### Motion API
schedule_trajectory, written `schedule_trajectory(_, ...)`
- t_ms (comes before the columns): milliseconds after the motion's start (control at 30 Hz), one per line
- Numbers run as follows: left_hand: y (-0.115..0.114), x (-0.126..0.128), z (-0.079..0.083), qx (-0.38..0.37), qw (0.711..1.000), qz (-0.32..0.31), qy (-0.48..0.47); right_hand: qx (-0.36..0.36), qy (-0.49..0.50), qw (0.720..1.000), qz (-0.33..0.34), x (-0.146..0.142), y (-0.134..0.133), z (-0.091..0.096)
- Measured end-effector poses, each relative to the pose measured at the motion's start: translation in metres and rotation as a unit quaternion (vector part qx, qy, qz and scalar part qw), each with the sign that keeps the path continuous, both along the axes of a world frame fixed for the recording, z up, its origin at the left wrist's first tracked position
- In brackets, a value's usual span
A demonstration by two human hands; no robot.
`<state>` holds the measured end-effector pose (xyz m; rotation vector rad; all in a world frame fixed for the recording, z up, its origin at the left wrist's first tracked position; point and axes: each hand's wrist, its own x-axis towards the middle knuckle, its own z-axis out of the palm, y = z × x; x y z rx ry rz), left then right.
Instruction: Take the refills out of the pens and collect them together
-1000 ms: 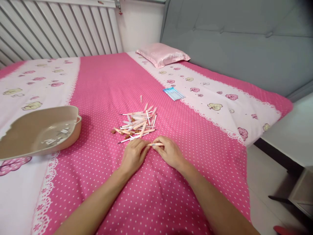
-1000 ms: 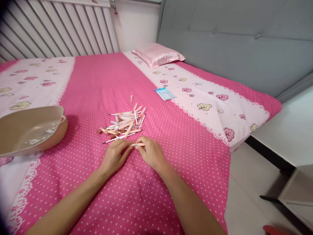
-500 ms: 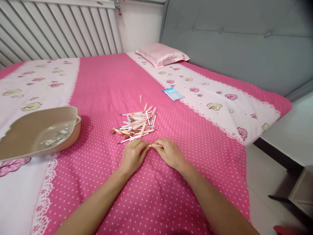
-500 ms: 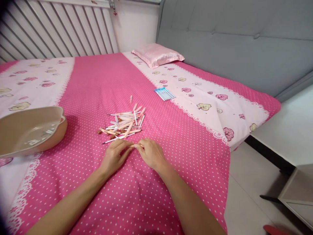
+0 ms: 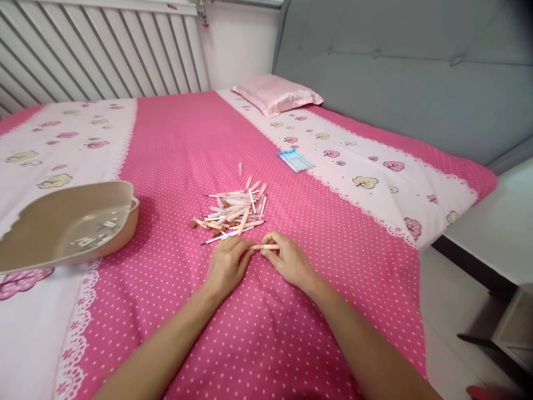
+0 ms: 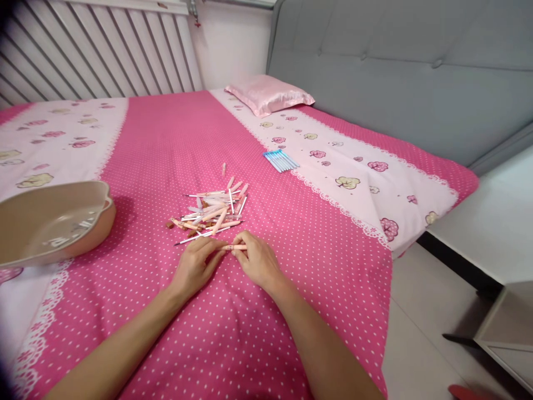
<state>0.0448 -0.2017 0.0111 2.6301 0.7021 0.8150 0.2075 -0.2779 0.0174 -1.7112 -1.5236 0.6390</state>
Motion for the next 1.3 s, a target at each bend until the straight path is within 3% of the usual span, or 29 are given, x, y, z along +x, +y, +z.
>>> schedule_trajectory(367,0.0007,-0.0005,-0.0015,0.006,1.000,-0.005,-0.011,0.015,0.007,1.000,0.006,0.0004,0.0000,0.0019)
schedule_trajectory(633,0.0004,0.0007,-0.0005,0.015,1.000,-0.016,-0.020,-0.020,-0.057,0.998,-0.015,0.0011,0.0003,0.0020)
schedule_trajectory(867,0.0004,0.0002,0.0003,0.005,1.000,-0.008,-0.002,0.005,0.044,0.999,-0.001,-0.0007,-0.0014,0.0033)
schedule_trajectory(1300,0.0002,-0.0004,-0.0007,-0.001,1.000,-0.004,-0.003,0.007,0.008,1.000,0.018,0.0024,0.0003,-0.0018)
